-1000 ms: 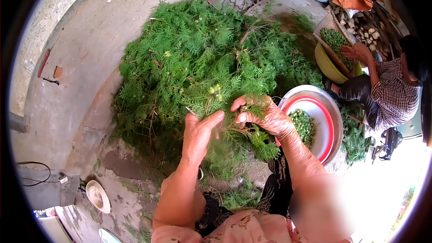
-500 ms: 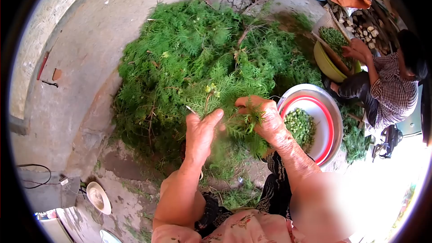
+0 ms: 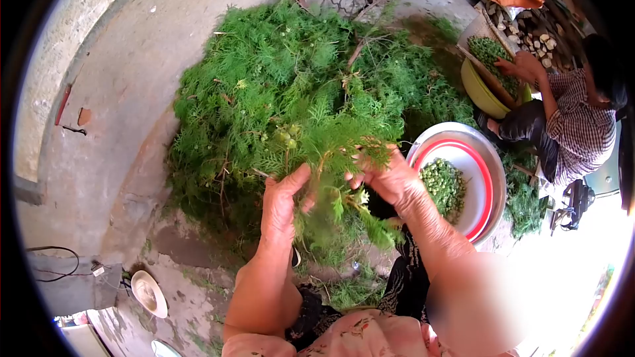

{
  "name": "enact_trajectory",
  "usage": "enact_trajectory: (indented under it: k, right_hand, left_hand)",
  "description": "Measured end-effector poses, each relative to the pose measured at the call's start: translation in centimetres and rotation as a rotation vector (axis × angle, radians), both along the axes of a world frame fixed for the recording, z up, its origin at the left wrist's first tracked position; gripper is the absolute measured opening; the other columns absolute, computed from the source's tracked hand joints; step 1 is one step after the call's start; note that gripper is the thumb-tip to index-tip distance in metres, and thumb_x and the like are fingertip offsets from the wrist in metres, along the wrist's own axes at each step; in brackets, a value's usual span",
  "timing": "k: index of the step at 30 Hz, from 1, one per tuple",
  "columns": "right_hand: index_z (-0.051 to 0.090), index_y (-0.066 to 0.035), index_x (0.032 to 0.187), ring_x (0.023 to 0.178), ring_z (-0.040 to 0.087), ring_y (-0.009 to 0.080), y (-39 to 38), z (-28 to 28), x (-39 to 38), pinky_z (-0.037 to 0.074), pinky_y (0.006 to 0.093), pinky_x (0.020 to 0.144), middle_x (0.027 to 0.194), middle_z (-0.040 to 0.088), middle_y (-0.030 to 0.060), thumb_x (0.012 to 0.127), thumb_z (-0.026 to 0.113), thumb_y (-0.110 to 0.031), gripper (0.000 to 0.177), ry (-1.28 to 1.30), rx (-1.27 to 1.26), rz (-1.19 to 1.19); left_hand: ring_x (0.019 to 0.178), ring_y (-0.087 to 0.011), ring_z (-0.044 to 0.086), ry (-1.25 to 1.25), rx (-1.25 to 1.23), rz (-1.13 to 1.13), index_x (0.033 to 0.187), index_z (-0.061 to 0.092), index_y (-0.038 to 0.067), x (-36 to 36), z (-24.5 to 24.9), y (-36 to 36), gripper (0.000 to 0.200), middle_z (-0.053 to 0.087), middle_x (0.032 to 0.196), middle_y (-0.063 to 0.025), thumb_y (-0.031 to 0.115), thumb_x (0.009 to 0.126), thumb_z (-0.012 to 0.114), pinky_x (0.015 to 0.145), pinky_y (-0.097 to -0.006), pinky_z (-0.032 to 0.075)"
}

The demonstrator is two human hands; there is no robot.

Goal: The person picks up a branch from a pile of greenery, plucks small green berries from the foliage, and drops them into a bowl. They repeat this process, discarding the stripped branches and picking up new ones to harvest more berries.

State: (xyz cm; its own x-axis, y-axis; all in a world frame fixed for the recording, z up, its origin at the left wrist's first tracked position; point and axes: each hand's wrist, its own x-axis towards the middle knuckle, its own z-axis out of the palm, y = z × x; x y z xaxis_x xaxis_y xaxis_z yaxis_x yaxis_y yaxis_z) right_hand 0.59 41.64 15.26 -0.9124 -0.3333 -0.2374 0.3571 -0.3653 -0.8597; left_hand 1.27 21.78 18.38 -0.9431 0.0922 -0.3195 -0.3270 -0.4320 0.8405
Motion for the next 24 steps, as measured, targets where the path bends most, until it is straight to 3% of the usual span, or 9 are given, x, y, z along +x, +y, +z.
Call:
enact_trajectory:
  k: [4, 7, 9, 12, 16, 19, 21, 23, 24]
  right_hand:
    - [0.044, -0.02, 0.123, 0.123, 0.035, 0.02, -1.4, 1.5, 1.8, 0.025, 0.0361, 0.104, 0.122, 0.05, 0.0062, 0.092, 0.037, -0.021, 0.032, 0.523, 0.986, 0.391]
    - [0.045, -0.01, 0.121, 0.106, 0.051, 0.023, -2.4, 1.2, 2.4, 0.032, 0.036, 0.1, 0.115, 0.052, 0.0108, 0.088, 0.049, -0.025, 0.036, 0.482, 1.169, 0.414]
    - [0.034, -0.016, 0.13, 0.094, 0.057, 0.0222, -3.3, 1.3, 2.4, 0.032, 0.0333, 0.1, 0.108, 0.054, 0.0068, 0.084, 0.055, -0.018, 0.051, -0.051, 0.166, -0.061]
    - [0.042, -0.01, 0.121, 0.097, 0.055, 0.0178, -3.2, 3.0, 1.9, 0.04, 0.0326, 0.091, 0.107, 0.054, 0.0069, 0.081, 0.061, -0.016, 0.044, 0.023, 0.683, 0.105]
    - [0.048, -0.011, 0.116, 0.092, 0.056, 0.0204, -3.7, 3.5, 2.4, 0.034, 0.0358, 0.097, 0.098, 0.058, 0.0052, 0.085, 0.053, -0.02, 0.033, 0.248, 0.673, -0.009]
    - [0.054, -0.009, 0.109, 0.091, 0.056, 0.0242, -2.4, -0.3, 1.3, 0.038, 0.0361, 0.094, 0.098, 0.059, 0.0069, 0.075, 0.057, -0.011, 0.034, 0.829, 1.353, 0.184]
    - [0.056, -0.008, 0.107, 0.095, 0.055, 0.0254, -2.5, 1.5, 1.2, 0.038, 0.0369, 0.094, 0.101, 0.057, 0.0079, 0.071, 0.058, -0.008, 0.036, 0.722, 1.375, 0.275]
    - [0.058, -0.01, 0.103, 0.102, 0.051, 0.0271, -3.6, -2.2, 1.6, 0.038, 0.0353, 0.092, 0.108, 0.055, 0.0077, 0.07, 0.059, -0.01, 0.033, 0.535, 0.658, -0.09]
    - [0.059, -0.011, 0.103, 0.104, 0.05, 0.0263, -3.3, -2.2, 2.2, 0.038, 0.0352, 0.092, 0.11, 0.054, 0.0073, 0.071, 0.059, -0.01, 0.033, 0.547, 0.795, -0.081]
  left_hand:
    - [0.045, -0.0112, 0.05, 0.034, -0.022, -0.073, 0.09, 0.059, 0.002, 0.0, -0.5, 0.4, 0.027, 0.062, 0.072, -0.0052, 0.022, 0.075, 0.069, 0.034, -0.02, 0.031]
    - [0.042, -0.0096, 0.048, 0.045, -0.017, -0.105, 0.09, 0.06, 0.004, 0.3, 0.1, 0.9, 0.021, 0.06, 0.067, -0.0034, 0.017, 0.076, 0.069, 0.034, -0.019, 0.03]
    - [0.043, -0.0089, 0.048, 0.041, -0.031, -0.111, 0.09, 0.06, 0.005, 0.2, 0.0, 0.7, 0.021, 0.06, 0.066, -0.0028, 0.018, 0.076, 0.069, 0.034, -0.0192, 0.03]
    - [0.042, -0.0085, 0.048, 0.022, -0.09, -0.141, 0.089, 0.06, 0.005, 0.0, 0.1, 0.5, 0.021, 0.06, 0.065, -0.0024, 0.019, 0.075, 0.07, 0.034, -0.0196, 0.03]
    - [0.044, -0.0079, 0.05, 0.011, -0.07, -0.14, 0.087, 0.061, 0.005, 0.0, 0.0, 0.4, 0.019, 0.062, 0.067, -0.0028, 0.018, 0.076, 0.069, 0.035, -0.0188, 0.031]
    - [0.044, -0.0067, 0.05, 0.007, -0.047, -0.044, 0.08, 0.062, 0.006, 0.2, -0.3, 1.1, 0.017, 0.062, 0.063, -0.0029, 0.021, 0.075, 0.07, 0.033, -0.0176, 0.03]
    - [0.043, -0.0064, 0.048, 0.017, -0.045, 0.052, 0.076, 0.061, 0.007, 0.3, 0.3, 1.6, 0.015, 0.061, 0.061, -0.002, 0.018, 0.074, 0.072, 0.034, -0.0176, 0.03]
    - [0.041, -0.007, 0.046, 0.066, 0.065, 0.025, 0.072, 0.059, 0.008, 0.4, 1.1, 2.0, 0.016, 0.059, 0.061, -0.0026, 0.015, 0.071, 0.074, 0.034, -0.018, 0.031]
    - [0.041, -0.0073, 0.046, 0.088, 0.083, 0.034, 0.072, 0.059, 0.007, 0.4, 1.0, 2.1, 0.016, 0.06, 0.062, -0.0028, 0.014, 0.072, 0.073, 0.034, -0.0182, 0.031]
